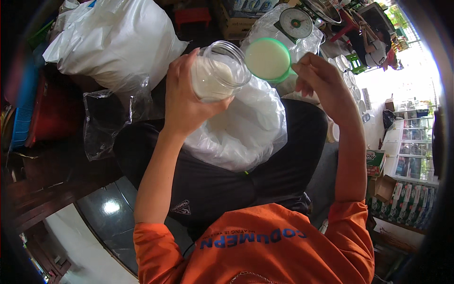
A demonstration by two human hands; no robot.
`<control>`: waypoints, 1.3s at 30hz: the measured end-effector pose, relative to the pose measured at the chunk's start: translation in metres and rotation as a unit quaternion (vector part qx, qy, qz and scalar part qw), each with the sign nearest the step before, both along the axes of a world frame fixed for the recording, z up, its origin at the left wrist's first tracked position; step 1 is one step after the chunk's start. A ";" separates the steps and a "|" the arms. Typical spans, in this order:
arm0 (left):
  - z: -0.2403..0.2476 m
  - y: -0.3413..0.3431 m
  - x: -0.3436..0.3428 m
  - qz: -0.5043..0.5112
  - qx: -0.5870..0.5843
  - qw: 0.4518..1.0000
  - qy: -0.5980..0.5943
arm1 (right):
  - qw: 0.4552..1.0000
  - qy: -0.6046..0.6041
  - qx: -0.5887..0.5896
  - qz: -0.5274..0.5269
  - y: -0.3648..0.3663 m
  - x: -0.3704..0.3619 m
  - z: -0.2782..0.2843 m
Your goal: Scooping sugar into jars and packing the jars into plastic bags.
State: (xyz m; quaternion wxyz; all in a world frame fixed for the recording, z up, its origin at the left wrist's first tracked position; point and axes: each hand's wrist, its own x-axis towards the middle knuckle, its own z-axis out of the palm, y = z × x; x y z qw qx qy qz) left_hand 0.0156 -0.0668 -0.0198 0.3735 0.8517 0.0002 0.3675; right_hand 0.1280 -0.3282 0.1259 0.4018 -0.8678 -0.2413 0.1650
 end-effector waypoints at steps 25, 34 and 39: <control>-0.006 0.000 0.003 0.037 -0.033 0.999 -0.019 | 0.846 -0.505 -0.103 0.136 0.093 -0.037 0.005; -0.002 0.001 -0.001 0.045 -0.072 0.996 -0.028 | 0.818 -0.539 -0.118 0.162 0.099 -0.044 0.009; 0.003 0.001 -0.003 0.039 -0.098 0.993 -0.050 | 0.790 -0.584 -0.102 0.153 0.097 -0.043 0.007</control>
